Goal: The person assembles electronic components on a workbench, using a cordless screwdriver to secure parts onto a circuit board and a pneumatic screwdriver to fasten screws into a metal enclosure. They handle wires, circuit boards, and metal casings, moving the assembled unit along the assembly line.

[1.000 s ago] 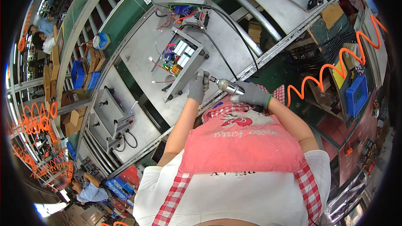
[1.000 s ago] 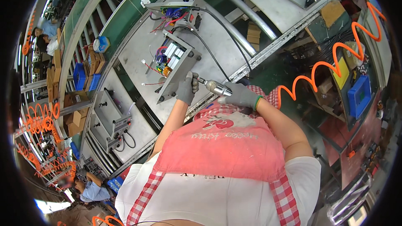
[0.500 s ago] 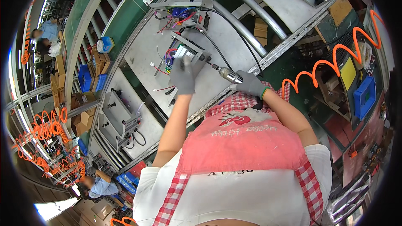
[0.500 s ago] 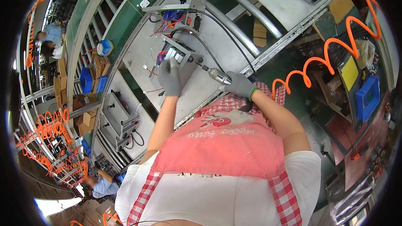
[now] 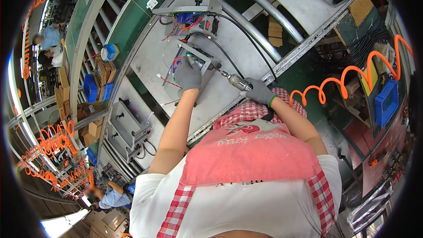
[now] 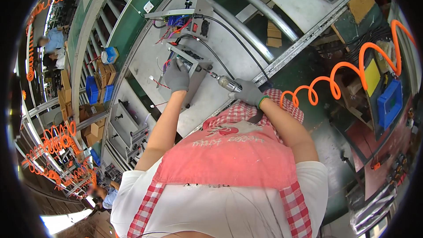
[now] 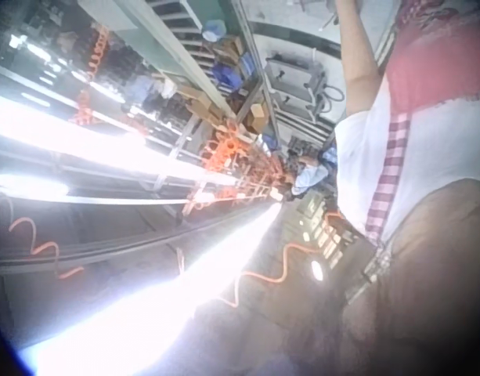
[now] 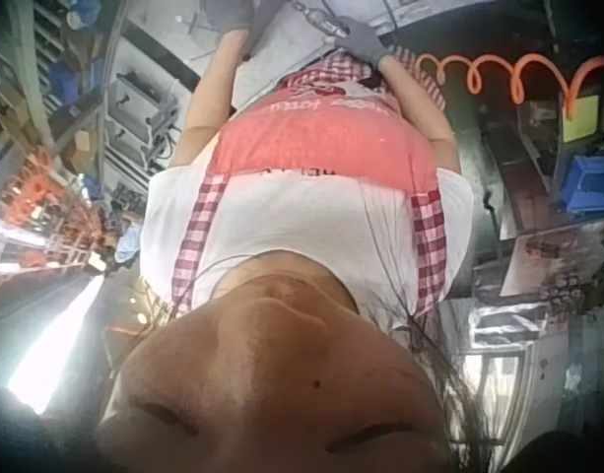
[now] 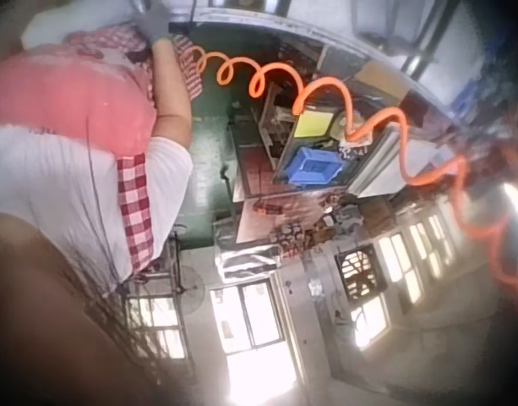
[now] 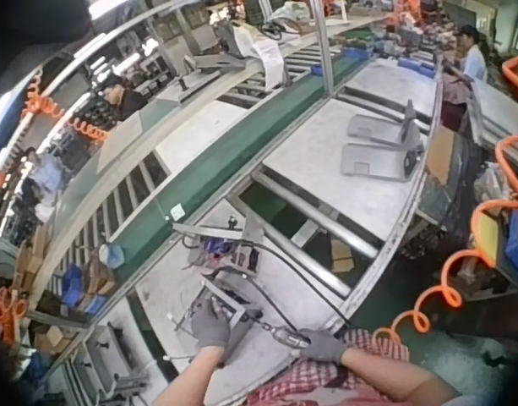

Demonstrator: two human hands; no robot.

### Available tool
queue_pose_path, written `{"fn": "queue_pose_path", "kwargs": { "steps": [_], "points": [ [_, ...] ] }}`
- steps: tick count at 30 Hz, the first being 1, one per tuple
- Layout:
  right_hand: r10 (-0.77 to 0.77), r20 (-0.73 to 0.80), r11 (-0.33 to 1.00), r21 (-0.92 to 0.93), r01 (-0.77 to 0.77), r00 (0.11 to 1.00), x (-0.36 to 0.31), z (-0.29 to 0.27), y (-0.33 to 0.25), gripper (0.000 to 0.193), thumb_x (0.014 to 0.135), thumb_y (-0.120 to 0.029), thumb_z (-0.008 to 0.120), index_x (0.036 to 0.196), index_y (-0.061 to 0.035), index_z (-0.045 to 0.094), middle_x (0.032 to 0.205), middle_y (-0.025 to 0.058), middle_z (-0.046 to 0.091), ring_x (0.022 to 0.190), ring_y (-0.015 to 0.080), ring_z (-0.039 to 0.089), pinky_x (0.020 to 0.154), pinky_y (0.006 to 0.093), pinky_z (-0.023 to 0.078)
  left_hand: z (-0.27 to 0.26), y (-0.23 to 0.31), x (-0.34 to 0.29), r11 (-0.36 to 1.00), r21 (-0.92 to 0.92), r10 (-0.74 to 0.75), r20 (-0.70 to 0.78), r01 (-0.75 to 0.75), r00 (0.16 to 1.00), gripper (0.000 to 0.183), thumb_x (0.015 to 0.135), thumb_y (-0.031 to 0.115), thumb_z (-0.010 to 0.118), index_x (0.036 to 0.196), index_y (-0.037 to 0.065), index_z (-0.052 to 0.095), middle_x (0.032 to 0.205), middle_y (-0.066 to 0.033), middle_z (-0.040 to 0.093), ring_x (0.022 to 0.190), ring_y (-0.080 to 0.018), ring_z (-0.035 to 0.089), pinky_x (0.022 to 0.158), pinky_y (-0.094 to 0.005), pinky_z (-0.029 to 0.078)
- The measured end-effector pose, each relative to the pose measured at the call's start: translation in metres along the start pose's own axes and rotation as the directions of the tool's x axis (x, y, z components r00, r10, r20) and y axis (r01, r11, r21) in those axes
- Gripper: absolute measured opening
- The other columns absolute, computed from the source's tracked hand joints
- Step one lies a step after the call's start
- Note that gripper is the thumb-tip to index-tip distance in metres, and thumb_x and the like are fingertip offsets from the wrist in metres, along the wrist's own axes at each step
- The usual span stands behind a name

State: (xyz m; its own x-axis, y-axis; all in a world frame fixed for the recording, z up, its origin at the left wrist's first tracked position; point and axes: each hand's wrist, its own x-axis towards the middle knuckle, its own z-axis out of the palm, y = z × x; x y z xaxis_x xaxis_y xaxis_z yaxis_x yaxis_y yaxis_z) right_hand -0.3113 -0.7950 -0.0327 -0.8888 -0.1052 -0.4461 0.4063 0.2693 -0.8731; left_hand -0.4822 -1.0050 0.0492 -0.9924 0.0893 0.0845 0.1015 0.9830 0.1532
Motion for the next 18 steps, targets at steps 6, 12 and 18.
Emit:
{"fn": "queue_pose_path", "kwargs": {
  "steps": [6, 12, 18],
  "points": [
    [0.056, 0.069, 0.993, 0.099, -0.063, 0.996, 0.005, 0.001, -0.002, 0.05, 0.07, -0.037, 0.074, 0.102, -0.0018, 0.059, 0.082, 0.0086, 0.061, 0.073, 0.0169, 0.059, 0.068, 0.0312, 0.047, 0.001, -0.003, 0.0, 1.0, -0.001, 0.022, -0.035, -0.022, 0.999, 0.029, 0.094, 0.031, 0.041, 0.1, 0.008, 0.058, 0.08, -0.0174, 0.063, 0.073, -0.0365, 0.061, 0.063, -0.0477, 0.047],
    [0.055, 0.107, 0.973, 0.218, -0.077, 0.993, 0.008, 0.004, 0.004, 0.041, 0.072, -0.035, 0.074, 0.095, -0.0036, 0.059, 0.07, 0.0046, 0.057, 0.055, 0.0122, 0.054, 0.052, 0.0281, 0.044, -0.005, -0.001, 0.001, 0.998, -0.067, -0.003, 0.0, 0.003, 1.0, 0.031, 0.093, 0.031, 0.04, 0.1, 0.007, 0.059, 0.083, -0.0208, 0.063, 0.079, -0.0388, 0.061, 0.068, -0.0493, 0.046],
    [0.132, 0.068, 0.97, 0.196, -0.143, 0.989, -0.031, -0.018, -0.035, 0.038, 0.074, -0.031, 0.074, 0.092, -0.0033, 0.057, 0.065, 0.0031, 0.055, 0.049, 0.011, 0.051, 0.046, 0.0269, 0.042, -0.002, -0.013, -0.009, 0.968, -0.241, 0.018, -0.232, -0.075, 0.972, 0.028, 0.09, 0.033, 0.05, 0.091, 0.007, 0.061, 0.084, -0.0179, 0.064, 0.079, -0.0361, 0.061, 0.068, -0.0465, 0.046]
  ]
}}
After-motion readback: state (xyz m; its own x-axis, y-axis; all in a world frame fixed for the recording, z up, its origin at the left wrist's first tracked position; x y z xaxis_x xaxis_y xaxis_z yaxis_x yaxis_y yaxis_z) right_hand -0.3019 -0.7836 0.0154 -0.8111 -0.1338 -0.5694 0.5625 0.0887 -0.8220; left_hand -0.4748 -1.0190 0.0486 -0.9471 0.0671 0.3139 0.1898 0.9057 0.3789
